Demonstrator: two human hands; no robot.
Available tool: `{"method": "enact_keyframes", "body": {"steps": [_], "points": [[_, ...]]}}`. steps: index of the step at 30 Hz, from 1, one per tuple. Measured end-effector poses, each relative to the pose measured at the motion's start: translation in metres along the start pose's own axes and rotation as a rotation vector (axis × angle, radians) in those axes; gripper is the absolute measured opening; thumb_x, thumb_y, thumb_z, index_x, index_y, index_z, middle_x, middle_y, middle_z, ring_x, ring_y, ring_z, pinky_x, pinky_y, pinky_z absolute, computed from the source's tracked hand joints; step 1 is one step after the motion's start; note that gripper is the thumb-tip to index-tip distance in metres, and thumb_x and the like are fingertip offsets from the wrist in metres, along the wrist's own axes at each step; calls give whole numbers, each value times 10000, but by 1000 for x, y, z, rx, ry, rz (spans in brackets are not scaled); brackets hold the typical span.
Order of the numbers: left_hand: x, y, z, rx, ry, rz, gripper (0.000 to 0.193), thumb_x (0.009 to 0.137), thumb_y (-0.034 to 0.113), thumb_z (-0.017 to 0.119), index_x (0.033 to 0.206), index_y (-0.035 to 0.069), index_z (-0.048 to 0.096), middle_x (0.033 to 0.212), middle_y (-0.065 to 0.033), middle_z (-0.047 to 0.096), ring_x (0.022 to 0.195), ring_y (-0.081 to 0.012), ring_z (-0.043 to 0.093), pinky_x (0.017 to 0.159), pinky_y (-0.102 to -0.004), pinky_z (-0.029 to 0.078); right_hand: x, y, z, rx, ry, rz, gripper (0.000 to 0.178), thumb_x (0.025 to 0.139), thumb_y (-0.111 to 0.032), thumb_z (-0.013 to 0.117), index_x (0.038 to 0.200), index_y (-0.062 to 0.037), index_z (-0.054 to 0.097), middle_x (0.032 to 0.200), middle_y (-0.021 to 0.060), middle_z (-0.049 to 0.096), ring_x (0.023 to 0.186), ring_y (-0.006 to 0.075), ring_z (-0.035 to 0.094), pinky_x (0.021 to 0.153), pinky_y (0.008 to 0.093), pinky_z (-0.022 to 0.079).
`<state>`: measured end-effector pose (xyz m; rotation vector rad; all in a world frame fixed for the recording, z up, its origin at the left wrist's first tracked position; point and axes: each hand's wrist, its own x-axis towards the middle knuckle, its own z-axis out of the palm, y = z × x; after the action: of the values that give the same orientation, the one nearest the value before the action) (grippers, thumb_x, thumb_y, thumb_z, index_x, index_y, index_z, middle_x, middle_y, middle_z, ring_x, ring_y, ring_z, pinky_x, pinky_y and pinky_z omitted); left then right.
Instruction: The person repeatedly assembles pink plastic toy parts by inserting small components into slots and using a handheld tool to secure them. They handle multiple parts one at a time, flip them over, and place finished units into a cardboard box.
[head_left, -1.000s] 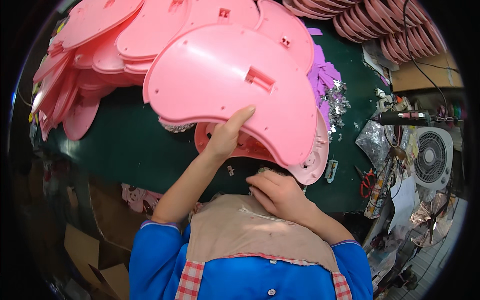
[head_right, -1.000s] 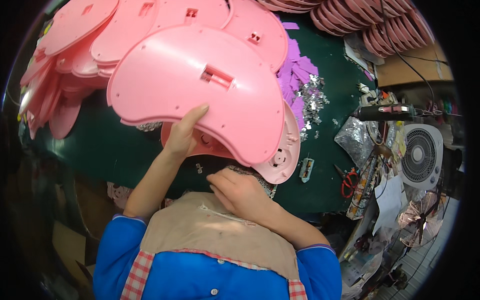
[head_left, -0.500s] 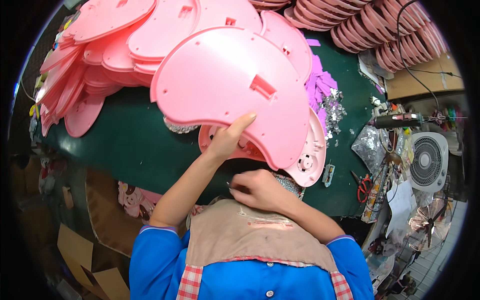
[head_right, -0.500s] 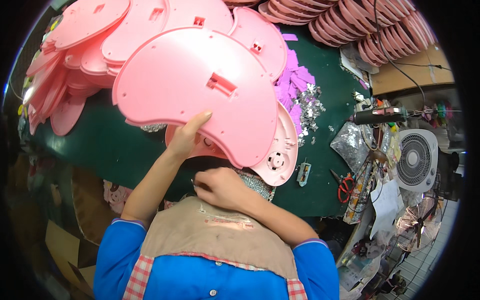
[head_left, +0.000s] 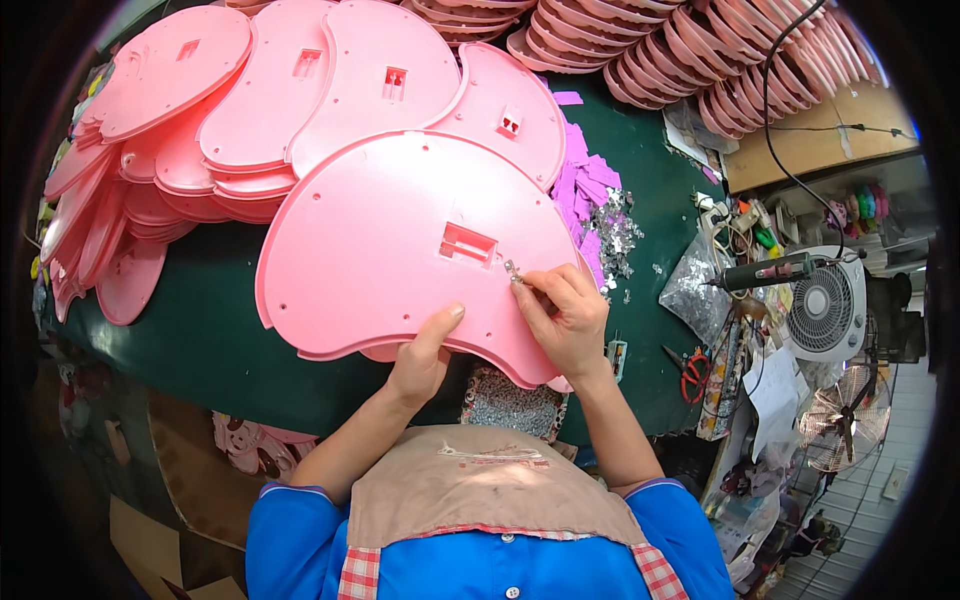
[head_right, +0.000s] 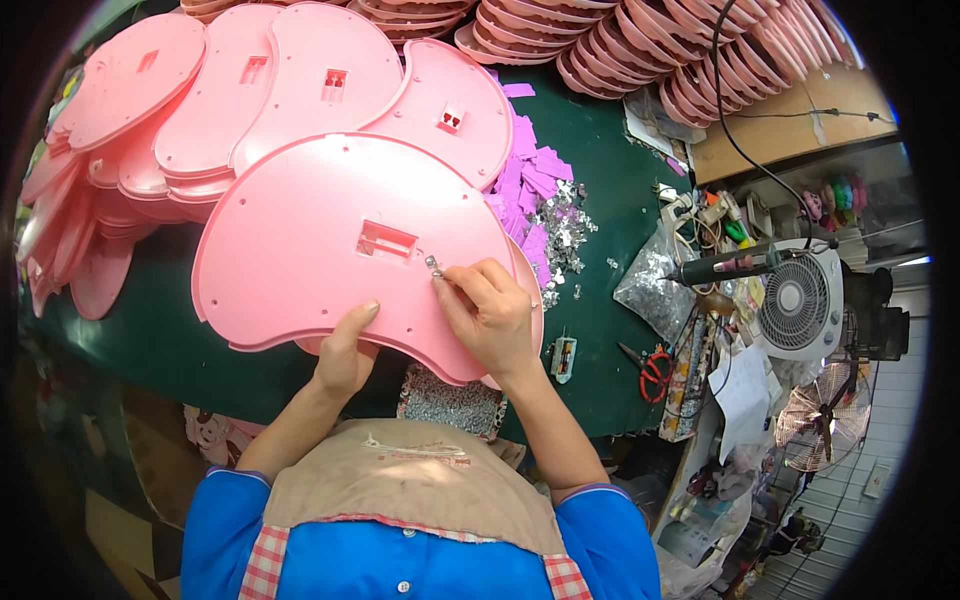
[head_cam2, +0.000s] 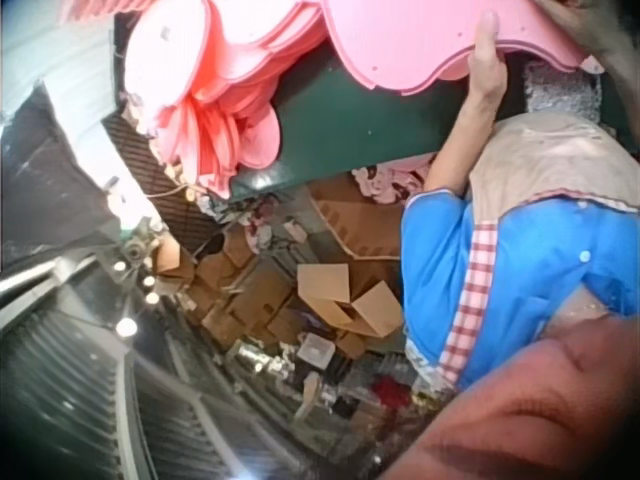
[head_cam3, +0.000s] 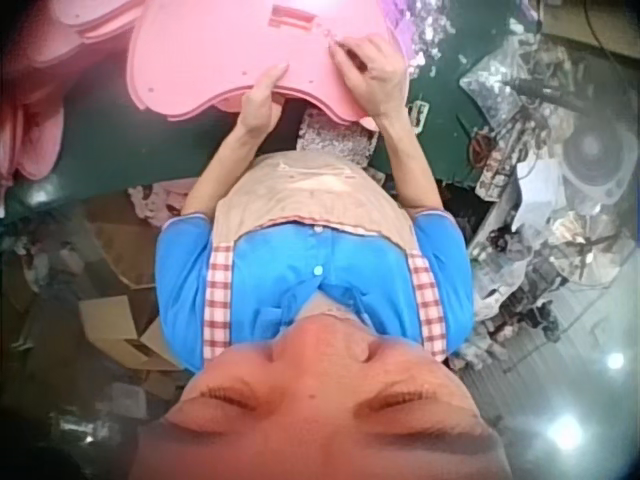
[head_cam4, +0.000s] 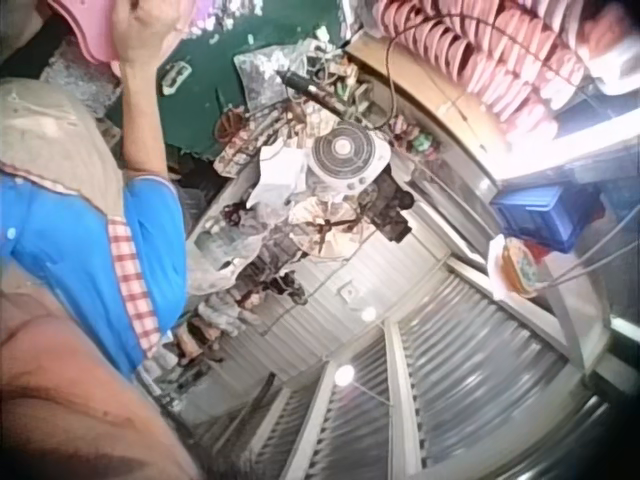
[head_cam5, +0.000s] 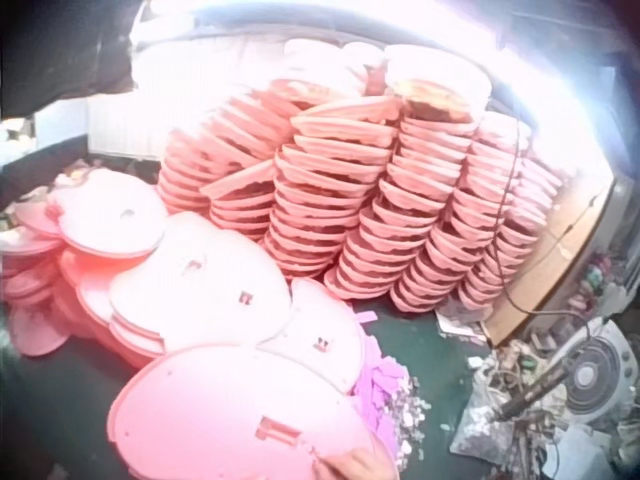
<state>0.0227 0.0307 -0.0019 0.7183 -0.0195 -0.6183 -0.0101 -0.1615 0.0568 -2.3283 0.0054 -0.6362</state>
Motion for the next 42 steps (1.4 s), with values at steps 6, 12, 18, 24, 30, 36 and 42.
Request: {"method": "enact_keyframes", "body": {"steps": [6,12,18,24,30,36,42], "points": [[-5,-6,7,25,-6,14,389,1026,93,542,1398,-19,537,1331,-141,637,1238,-232,625,1087,-411,488,9,-7,6,97,11,133,59,888,-30,778,933,-9,746,757,50,664,594,81,584,534,237,459],[-7,-11,6,15,-10,12,385,1031,90,537,1396,-33,533,1332,-140,636,1234,-230,622,1089,-405,483,15,6,-4,390,-73,358,57,956,-46,720,981,5,722,791,41,679,635,74,594,558,234,471],[-20,-13,15,307,-28,59,352,1052,114,543,1367,-41,565,1282,-122,652,1178,-204,628,1053,-370,486,50,-10,-22,463,-417,395,132,953,-42,717,1046,39,668,856,38,689,771,87,679,658,225,565],[-32,2,38,566,-21,24,322,1054,132,560,1324,-37,610,1246,-107,661,1141,-197,621,1024,-351,483,70,-32,-36,153,-543,230,162,880,-38,764,1016,26,704,869,59,704,747,100,681,653,260,576],[-27,-7,18,237,-25,59,398,1035,113,542,1399,-50,535,1343,-141,620,1235,-224,597,1093,-385,456,40,-21,-42,-240,-393,-571,381,794,42,667,1165,-33,717,1237,95,684,1140,300,633,964,397,549],[-8,3,28,-383,-184,-97,516,998,121,515,1473,-62,429,1455,-193,545,1369,-316,525,1183,-469,390,-24,0,-27,-231,-253,-295,529,864,-32,606,1392,-69,585,1440,121,551,1337,309,510,1204,500,347],[44,-26,39,-497,117,-202,525,1009,120,510,1486,-60,382,1494,-213,491,1413,-351,463,1224,-511,339,-151,82,-51,33,573,456,620,917,-230,733,1416,33,475,1399,208,532,1327,346,507,1170,449,349]]}}
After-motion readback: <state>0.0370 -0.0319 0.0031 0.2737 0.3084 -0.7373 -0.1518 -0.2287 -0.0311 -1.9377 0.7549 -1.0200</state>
